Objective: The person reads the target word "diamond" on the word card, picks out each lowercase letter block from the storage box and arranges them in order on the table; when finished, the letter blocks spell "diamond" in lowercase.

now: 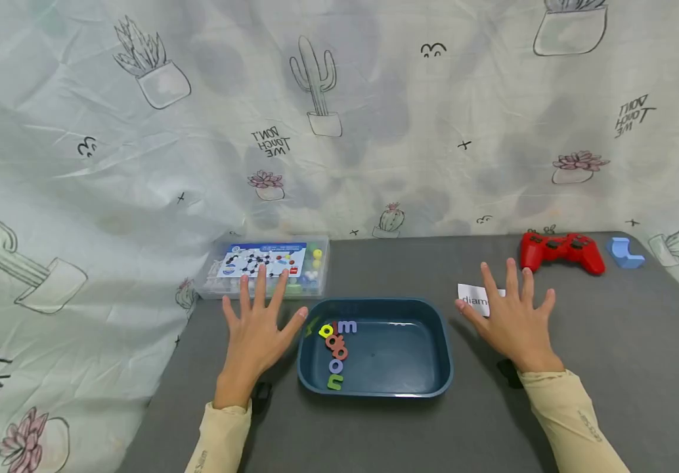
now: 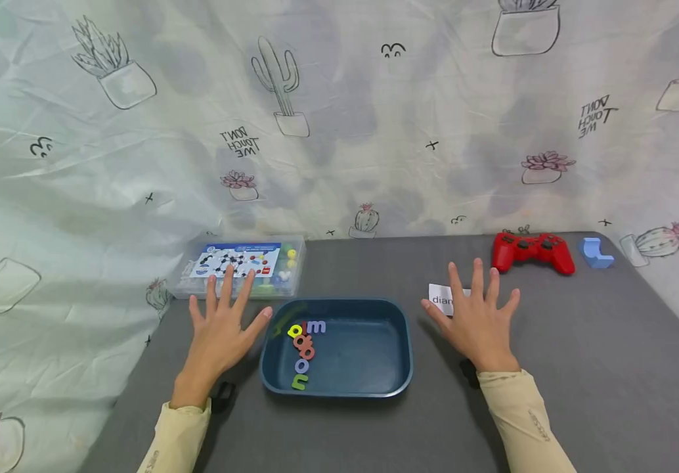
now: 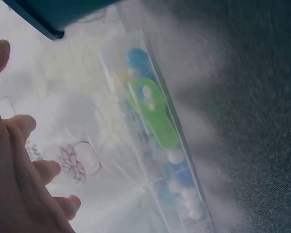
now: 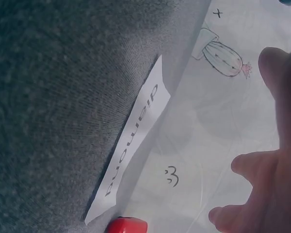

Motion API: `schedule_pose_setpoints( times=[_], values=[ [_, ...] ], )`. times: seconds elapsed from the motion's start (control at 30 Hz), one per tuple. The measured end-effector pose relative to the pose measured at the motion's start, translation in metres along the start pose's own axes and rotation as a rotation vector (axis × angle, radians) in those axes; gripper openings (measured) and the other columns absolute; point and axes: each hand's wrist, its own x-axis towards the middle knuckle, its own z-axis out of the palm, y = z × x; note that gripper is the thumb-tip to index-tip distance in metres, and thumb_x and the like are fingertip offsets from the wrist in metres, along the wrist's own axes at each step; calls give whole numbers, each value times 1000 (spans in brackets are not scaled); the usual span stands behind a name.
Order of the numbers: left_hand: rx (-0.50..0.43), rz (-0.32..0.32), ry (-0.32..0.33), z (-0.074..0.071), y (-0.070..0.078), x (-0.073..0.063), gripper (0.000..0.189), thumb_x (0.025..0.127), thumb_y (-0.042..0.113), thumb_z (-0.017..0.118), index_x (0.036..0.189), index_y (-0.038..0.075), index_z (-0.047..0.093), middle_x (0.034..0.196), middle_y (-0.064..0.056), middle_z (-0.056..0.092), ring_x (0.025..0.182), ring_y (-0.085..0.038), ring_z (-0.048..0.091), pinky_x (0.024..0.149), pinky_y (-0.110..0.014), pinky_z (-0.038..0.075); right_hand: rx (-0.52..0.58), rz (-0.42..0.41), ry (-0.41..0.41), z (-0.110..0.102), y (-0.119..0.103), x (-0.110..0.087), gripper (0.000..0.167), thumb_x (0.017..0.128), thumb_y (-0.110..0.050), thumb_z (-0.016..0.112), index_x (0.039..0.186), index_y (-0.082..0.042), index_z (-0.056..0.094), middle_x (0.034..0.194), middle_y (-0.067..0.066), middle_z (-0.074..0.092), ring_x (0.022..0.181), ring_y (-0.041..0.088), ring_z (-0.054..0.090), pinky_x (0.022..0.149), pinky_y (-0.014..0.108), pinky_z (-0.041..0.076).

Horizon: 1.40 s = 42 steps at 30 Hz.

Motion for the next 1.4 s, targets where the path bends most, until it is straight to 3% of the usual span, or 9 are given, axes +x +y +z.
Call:
schedule_pose_setpoints(
  times=[0.13, 0.33, 0.5, 0.6, 0.9, 1.07, 1.2, 1.3, 1.4],
  values=[
    [-82, 71, -17, -5, 9, -9, 92, 104, 65, 56, 174, 23, 16, 179, -13, 0, 161, -46, -5, 117, -79, -3, 10, 10, -3, -2, 1, 3, 93, 99, -57, 67, 167, -4, 30, 170, 39, 9, 151, 66, 7, 109, 89, -3],
    [-254, 139, -114, -4, 26, -29, 101, 101, 63, 63, 175, 25, 5, 180, -2, -6, 163, -41, 4, 119, -77, 14, 18, 30, -36, -3, 1, 5, 95, 100, -58, 66, 167, -3, 28, 170, 39, 6, 152, 66, 5, 108, 89, -2],
    [-380, 86, -210, -1, 35, -42, 112, 94, 64, 73, 172, 39, -4, 178, 12, -14, 161, -41, 14, 112, -79, 29, 52, 48, -72, -4, 0, 7, 95, 102, -58, 63, 168, -2, 24, 170, 39, 3, 152, 66, 3, 107, 90, -1],
    [-454, 53, -273, 2, 36, -45, 121, 90, 60, 80, 171, 41, -7, 175, 19, -19, 161, -41, 15, 111, -79, 31, 120, 54, -109, -8, 0, 9, 96, 104, -59, 60, 170, -2, 19, 170, 39, -1, 152, 66, 0, 106, 90, 0],
    [-545, 22, -358, 16, 36, -46, 140, 81, 59, 89, 173, 26, -11, 177, 11, -19, 162, -33, 12, 116, -71, 32, 376, 20, -135, -28, -7, 17, 91, 109, -51, 55, 172, -3, 9, 172, 36, -2, 152, 65, 8, 109, 87, 11],
    [-562, -19, -360, 16, 35, -48, 143, 79, 59, 91, 172, 27, -13, 176, 12, -18, 162, -35, 14, 117, -71, 31, 627, 26, -178, -50, -20, 16, 85, 111, -47, 53, 174, -22, 2, 178, 19, -4, 158, 55, 8, 112, 83, 19],
    [-549, -45, -372, 17, 34, -52, 145, 78, 61, 91, 172, 23, -12, 178, 7, -16, 161, -37, 16, 117, -69, 33, 849, -7, -218, -61, -40, 16, 78, 114, -42, 53, 173, -35, 3, 179, 7, 4, 162, 40, 11, 120, 68, 25],
    [-538, -47, -377, 20, 34, -53, 145, 77, 63, 90, 173, 19, -10, 178, 5, -14, 161, -37, 17, 116, -67, 35, 978, -91, -211, -62, -59, 19, 74, 115, -32, 54, 174, -34, 10, 179, -1, 10, 163, 30, 13, 123, 39, 33],
    [-536, -46, -375, 23, 35, -54, 144, 77, 63, 90, 173, 18, -8, 179, 4, -12, 160, -38, 20, 116, -67, 35, 1043, -184, -188, -56, -79, 22, 71, 114, -26, 55, 174, -29, 16, 178, -5, 16, 163, 25, 17, 114, 17, 36]
  ],
)
